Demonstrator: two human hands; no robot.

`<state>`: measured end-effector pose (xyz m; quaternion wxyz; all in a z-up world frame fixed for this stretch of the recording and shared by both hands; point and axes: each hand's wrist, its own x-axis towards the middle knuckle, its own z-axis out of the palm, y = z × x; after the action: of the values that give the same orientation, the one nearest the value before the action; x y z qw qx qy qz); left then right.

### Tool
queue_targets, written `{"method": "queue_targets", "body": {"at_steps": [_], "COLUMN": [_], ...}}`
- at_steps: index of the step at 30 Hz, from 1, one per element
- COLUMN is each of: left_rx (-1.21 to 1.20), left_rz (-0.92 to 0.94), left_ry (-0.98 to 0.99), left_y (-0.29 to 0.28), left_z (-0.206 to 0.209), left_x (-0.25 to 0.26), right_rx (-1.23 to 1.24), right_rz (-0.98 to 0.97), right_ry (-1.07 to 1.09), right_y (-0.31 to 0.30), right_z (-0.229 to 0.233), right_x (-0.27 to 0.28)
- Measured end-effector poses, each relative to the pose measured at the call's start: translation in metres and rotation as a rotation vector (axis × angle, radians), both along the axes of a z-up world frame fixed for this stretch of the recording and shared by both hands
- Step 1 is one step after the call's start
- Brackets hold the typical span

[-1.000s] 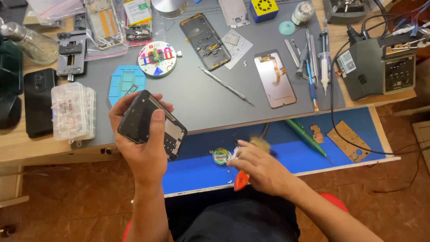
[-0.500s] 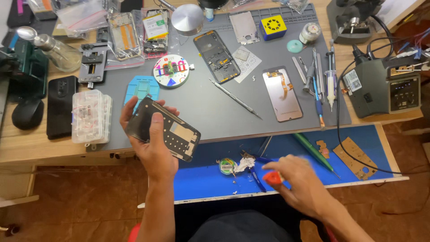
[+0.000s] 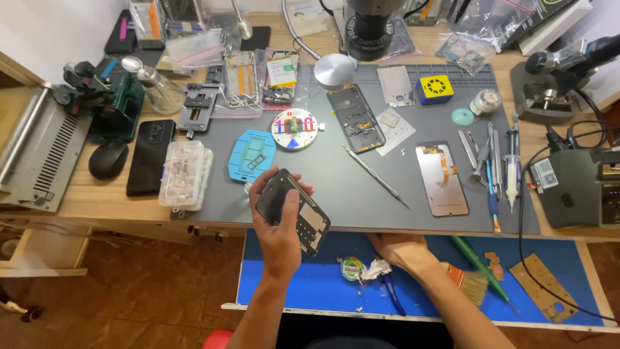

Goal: The person cleans the interior of a disassembled smartphone chassis and a separate screen assembly using a brush. They then remove a small circuit board from the chassis, place it on the table, and use a small bottle to apply liquid to the chassis interior before using tweezers to manipulate internal components.

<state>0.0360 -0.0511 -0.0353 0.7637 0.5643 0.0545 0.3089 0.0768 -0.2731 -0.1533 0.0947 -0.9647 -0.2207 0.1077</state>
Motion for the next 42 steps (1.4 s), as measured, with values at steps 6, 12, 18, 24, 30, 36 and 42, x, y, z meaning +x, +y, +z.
{"method": "queue_targets", "body": {"at_steps": [6, 12, 18, 24, 30, 36, 42], "left_rx": [0.011, -0.047, -0.037, 0.031, -0.002, -0.002, 0.021], "left_rz": [0.008, 0.039, -0.02, -0.038, 0.001, -0.01, 0.017], "left_ry": [-0.011, 0.053, 0.014, 0.002, 0.012, -0.019, -0.01], "left_y": [0.005, 0.015, 0.005, -0.008, 0.003, 0.001, -0.003], "left_z": [-0.002, 0.016, 0.02, 0.026, 0.025, 0.031, 0.033], "left_x": [0.004, -0.006, -0.017, -0.039, -0.054, -0.063, -0.062], "right_rx": [0.031, 0.521, 0.418, 0.444, 0.413, 0.54, 0.22], "right_rz": [-0.068, 0.392, 0.435, 0.381, 0.344, 0.158, -0.002], "right_ry": [-0.015, -0.27, -0.22, -0.118, 0.096, -0.332, -0.219], "right_y": [-0.01, -0.015, -0.02, -0.022, -0.036, 0.017, 0.048], "right_z": [-0.03, 0.023, 0.003, -0.009, -0.003, 0.032, -0.043], "right_x": [-0.017, -0.096, -0.136, -0.148, -0.192, -0.116, -0.062]}}
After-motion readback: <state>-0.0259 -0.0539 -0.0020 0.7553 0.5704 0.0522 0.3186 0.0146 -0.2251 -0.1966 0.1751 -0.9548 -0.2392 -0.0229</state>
